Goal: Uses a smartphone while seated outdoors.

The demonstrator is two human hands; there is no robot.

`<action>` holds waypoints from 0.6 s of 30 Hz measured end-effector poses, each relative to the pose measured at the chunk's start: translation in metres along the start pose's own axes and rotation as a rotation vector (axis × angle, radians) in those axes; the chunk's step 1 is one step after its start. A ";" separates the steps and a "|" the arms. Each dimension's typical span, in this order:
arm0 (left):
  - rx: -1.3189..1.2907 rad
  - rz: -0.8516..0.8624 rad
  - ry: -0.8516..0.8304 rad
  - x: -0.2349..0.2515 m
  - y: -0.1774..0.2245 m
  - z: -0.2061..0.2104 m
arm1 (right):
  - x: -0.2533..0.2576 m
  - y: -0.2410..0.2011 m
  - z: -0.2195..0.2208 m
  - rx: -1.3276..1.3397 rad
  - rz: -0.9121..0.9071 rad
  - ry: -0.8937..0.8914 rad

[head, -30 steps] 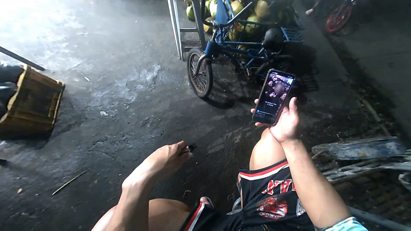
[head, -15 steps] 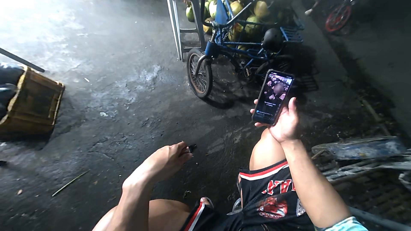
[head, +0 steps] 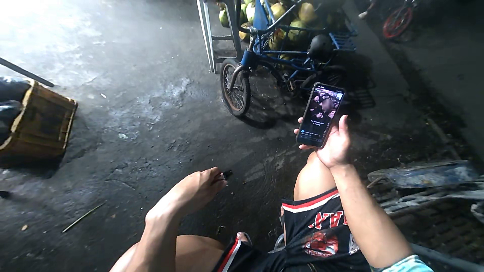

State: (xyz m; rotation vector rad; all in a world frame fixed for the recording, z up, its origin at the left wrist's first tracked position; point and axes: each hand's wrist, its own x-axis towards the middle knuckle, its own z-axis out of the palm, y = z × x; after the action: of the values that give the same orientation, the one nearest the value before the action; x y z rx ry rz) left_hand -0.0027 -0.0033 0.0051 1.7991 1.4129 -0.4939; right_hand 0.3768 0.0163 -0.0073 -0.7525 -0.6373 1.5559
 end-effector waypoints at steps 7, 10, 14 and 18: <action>0.005 0.005 0.005 0.004 0.002 -0.001 | 0.000 -0.001 -0.001 0.016 -0.001 0.018; 0.004 0.000 0.010 0.004 0.003 -0.001 | 0.001 0.000 -0.002 0.012 -0.005 0.012; 0.008 -0.004 0.004 0.005 0.002 -0.001 | 0.002 0.001 -0.003 0.014 -0.005 0.002; -0.004 -0.003 -0.001 0.006 0.001 -0.001 | 0.001 0.001 -0.003 0.010 0.000 0.004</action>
State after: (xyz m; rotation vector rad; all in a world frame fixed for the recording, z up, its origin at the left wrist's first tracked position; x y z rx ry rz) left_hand 0.0003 0.0010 0.0015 1.7940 1.4146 -0.4933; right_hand 0.3785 0.0175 -0.0102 -0.7481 -0.6265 1.5556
